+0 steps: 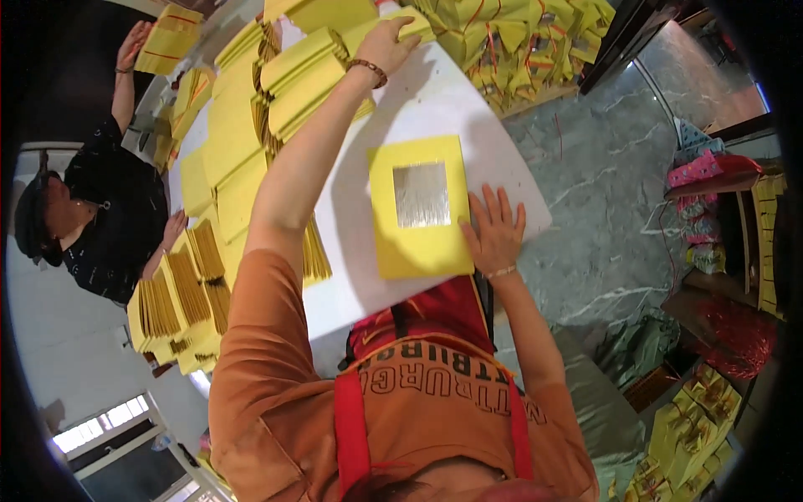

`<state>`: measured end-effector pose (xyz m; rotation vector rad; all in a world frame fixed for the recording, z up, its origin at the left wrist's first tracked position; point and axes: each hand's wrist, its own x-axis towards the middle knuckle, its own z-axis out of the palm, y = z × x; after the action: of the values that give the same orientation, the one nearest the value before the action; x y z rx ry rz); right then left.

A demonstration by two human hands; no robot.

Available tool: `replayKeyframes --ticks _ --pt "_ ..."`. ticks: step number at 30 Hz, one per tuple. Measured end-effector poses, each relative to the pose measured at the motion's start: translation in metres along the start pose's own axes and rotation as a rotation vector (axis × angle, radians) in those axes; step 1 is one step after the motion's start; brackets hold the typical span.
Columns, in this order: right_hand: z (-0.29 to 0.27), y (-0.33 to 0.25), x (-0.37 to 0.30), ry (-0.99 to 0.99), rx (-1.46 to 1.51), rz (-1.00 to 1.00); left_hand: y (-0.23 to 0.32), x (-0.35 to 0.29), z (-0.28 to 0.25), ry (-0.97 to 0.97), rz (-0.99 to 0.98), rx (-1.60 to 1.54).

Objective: Folding and stacking yellow joss paper sheets at a workstation.

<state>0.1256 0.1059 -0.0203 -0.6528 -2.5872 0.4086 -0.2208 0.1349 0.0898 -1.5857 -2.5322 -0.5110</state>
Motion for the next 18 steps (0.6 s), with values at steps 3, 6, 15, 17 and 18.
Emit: replayKeyframes --ticks 3,6,15,17,18 --pt "0.005 0.013 -0.007 -0.006 0.013 -0.007 0.078 -0.088 -0.004 -0.172 -0.292 -0.961" --pt "0.006 0.018 -0.008 -0.042 0.168 -0.008 0.104 -0.19 0.025 -0.346 -0.417 -1.332" --pt "0.002 -0.001 -0.014 -0.125 0.188 0.065 0.126 -0.256 0.061 -0.069 -0.566 -1.223" --pt "0.0 -0.007 -0.015 -0.108 0.252 0.062 0.13 -0.255 0.059 -0.106 -0.621 -1.248" --pt "-0.001 -0.01 -0.015 -0.089 0.317 0.064 0.131 -0.252 0.058 -0.105 -0.62 -1.249"
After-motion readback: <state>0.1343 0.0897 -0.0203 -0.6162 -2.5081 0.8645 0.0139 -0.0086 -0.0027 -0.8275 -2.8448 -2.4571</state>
